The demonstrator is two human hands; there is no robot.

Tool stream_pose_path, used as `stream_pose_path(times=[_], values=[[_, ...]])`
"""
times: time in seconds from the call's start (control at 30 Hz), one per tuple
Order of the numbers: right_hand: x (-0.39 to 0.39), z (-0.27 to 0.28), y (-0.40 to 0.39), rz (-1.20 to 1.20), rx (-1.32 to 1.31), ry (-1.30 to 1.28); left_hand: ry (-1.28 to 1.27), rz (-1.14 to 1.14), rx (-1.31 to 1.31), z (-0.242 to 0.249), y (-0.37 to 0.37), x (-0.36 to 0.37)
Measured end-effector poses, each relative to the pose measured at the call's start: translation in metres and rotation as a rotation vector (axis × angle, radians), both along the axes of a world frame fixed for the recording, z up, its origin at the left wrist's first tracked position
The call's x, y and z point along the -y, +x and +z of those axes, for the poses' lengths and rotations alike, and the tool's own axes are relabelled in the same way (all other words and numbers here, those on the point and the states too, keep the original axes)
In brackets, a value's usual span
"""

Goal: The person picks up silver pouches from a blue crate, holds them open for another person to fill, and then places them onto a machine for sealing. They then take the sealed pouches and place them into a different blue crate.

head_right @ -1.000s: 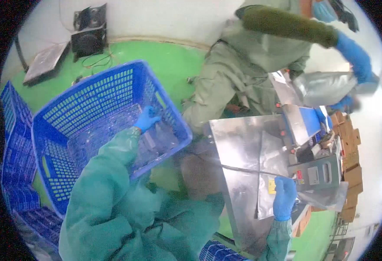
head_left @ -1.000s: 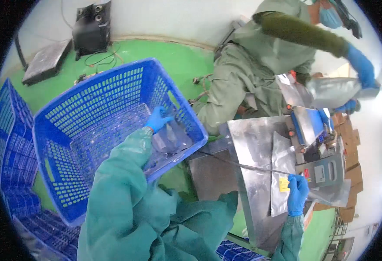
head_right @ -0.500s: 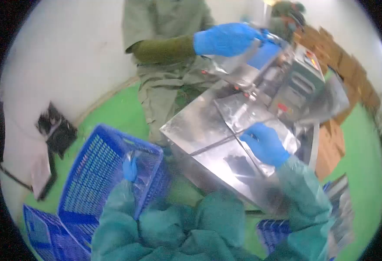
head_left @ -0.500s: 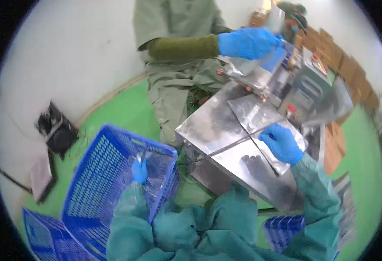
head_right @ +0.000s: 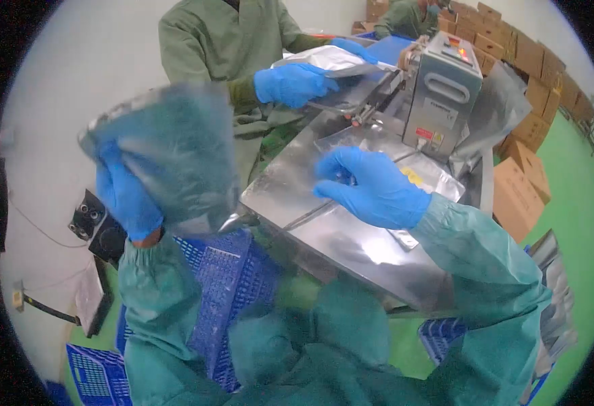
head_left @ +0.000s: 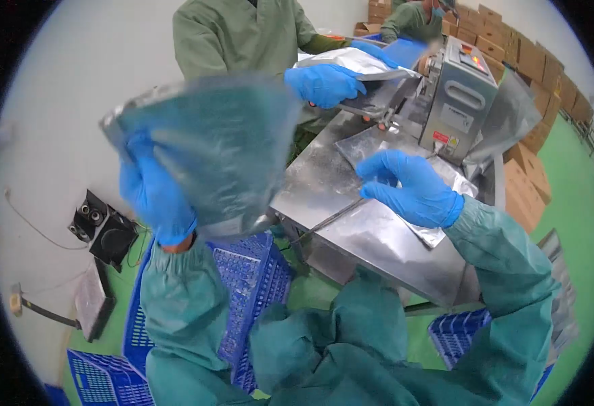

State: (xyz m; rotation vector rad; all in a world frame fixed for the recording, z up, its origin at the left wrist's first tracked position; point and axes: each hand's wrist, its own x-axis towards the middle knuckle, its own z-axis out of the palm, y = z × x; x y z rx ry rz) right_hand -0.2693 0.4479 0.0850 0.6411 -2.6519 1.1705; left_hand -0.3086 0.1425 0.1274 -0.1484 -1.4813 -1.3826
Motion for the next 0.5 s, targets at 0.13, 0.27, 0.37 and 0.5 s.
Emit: stream_pose_path(times=[0.13,0.27,0.37,0.5], values=[[0.018,0.035,-0.008,0.013,-0.21,-0.309,0.214,-0.216,-0.043,0.012,-0.025,-0.059],[0.009,0.024,0.0,-0.188,-0.276,-0.064,0.258,-0.436,0.114,-0.033,-0.041,-0.11],[-0.005,-0.013,-0.005,-0.227,-0.28,-0.189,-0.124,-0.419,0.041,-0.071,-0.05,-0.121],[-0.003,-0.017,-0.001,-0.294,-0.264,-0.373,0.25,-1.188,0.346,-0.081,-0.076,-0.087]])
